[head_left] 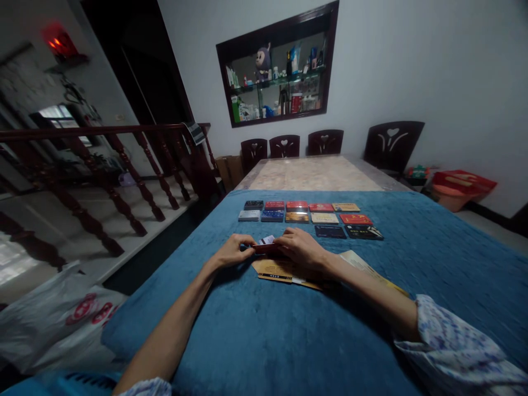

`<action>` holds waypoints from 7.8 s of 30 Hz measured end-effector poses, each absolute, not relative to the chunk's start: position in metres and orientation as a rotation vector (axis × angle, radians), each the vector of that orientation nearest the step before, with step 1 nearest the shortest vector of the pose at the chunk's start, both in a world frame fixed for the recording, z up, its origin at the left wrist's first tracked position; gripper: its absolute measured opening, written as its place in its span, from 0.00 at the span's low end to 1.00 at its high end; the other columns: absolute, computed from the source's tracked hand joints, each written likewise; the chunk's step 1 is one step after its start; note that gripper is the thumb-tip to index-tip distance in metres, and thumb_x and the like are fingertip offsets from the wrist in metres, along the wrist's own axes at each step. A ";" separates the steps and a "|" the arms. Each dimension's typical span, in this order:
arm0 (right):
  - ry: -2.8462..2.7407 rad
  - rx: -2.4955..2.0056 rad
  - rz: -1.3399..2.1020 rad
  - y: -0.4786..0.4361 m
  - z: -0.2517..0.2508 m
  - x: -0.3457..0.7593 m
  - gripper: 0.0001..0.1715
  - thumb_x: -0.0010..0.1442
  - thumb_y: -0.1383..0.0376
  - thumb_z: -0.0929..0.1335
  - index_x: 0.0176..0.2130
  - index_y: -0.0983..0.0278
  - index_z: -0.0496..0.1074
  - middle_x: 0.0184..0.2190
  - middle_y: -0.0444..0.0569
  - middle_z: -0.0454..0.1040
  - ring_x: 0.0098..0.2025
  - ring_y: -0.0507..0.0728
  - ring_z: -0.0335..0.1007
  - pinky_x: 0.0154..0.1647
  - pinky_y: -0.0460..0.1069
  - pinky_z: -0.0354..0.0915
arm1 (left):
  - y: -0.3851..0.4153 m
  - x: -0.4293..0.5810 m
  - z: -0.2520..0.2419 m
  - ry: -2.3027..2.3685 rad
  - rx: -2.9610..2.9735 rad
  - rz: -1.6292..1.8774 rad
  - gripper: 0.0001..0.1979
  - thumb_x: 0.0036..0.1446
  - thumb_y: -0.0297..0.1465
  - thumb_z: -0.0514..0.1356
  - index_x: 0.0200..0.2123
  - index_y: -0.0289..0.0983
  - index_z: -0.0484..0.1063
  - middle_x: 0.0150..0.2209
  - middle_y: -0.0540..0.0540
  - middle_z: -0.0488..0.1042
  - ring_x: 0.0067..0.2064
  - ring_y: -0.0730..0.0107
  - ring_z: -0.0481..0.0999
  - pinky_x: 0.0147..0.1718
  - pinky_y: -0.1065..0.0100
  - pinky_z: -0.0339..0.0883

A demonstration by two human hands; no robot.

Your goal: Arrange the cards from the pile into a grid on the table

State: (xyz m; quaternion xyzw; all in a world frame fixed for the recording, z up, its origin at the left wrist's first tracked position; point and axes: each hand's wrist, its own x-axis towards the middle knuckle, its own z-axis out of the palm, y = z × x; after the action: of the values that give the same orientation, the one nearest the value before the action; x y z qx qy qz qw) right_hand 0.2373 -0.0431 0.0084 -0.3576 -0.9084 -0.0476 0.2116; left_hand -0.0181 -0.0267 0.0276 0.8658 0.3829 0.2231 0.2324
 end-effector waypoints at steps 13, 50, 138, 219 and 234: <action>-2.460 -1.234 -0.133 -0.046 0.003 0.230 0.24 0.64 0.72 0.66 0.58 0.61 0.68 0.39 0.52 0.76 0.42 0.57 0.68 0.42 0.49 0.58 | -0.022 -0.010 0.008 1.110 2.403 0.804 0.09 0.54 0.26 0.58 0.36 0.35 0.77 0.36 0.48 0.81 0.38 0.67 0.78 0.43 0.68 0.70; -2.420 -1.325 -0.226 -0.045 0.002 0.229 0.31 0.64 0.63 0.68 0.63 0.68 0.61 0.50 0.60 0.73 0.51 0.64 0.66 0.47 0.54 0.59 | -0.023 -0.001 -0.006 1.231 2.661 0.808 0.31 0.53 0.24 0.62 0.61 0.37 0.61 0.54 0.39 0.73 0.54 0.55 0.72 0.55 0.52 0.62; -2.613 -1.774 0.005 0.156 0.049 0.261 0.21 0.59 0.55 0.68 0.50 0.60 0.76 0.52 0.57 0.74 0.58 0.70 0.60 0.51 0.59 0.62 | 0.172 0.083 0.053 1.586 2.776 -0.114 0.15 0.53 0.24 0.57 0.44 0.37 0.75 0.50 0.37 0.74 0.59 0.43 0.59 0.54 0.37 0.55; -2.612 -1.083 0.163 0.008 0.004 0.221 0.22 0.63 0.54 0.68 0.54 0.59 0.75 0.48 0.54 0.76 0.51 0.64 0.60 0.46 0.56 0.58 | 0.004 -0.012 0.018 1.144 2.619 0.142 0.22 0.63 0.36 0.59 0.60 0.44 0.68 0.62 0.41 0.66 0.63 0.50 0.56 0.62 0.43 0.49; -2.657 -1.196 0.086 0.003 0.006 0.218 0.23 0.63 0.50 0.67 0.52 0.59 0.76 0.47 0.56 0.73 0.50 0.65 0.60 0.46 0.56 0.57 | 0.007 -0.033 0.026 1.293 2.649 0.011 0.22 0.62 0.33 0.58 0.60 0.44 0.68 0.57 0.40 0.67 0.59 0.50 0.59 0.57 0.46 0.55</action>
State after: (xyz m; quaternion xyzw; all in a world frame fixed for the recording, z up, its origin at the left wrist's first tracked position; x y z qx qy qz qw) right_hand 0.2181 0.0034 0.0062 -0.4077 -0.9056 0.0294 0.1129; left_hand -0.0327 0.0068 0.0255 0.8945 0.4364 0.0037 0.0967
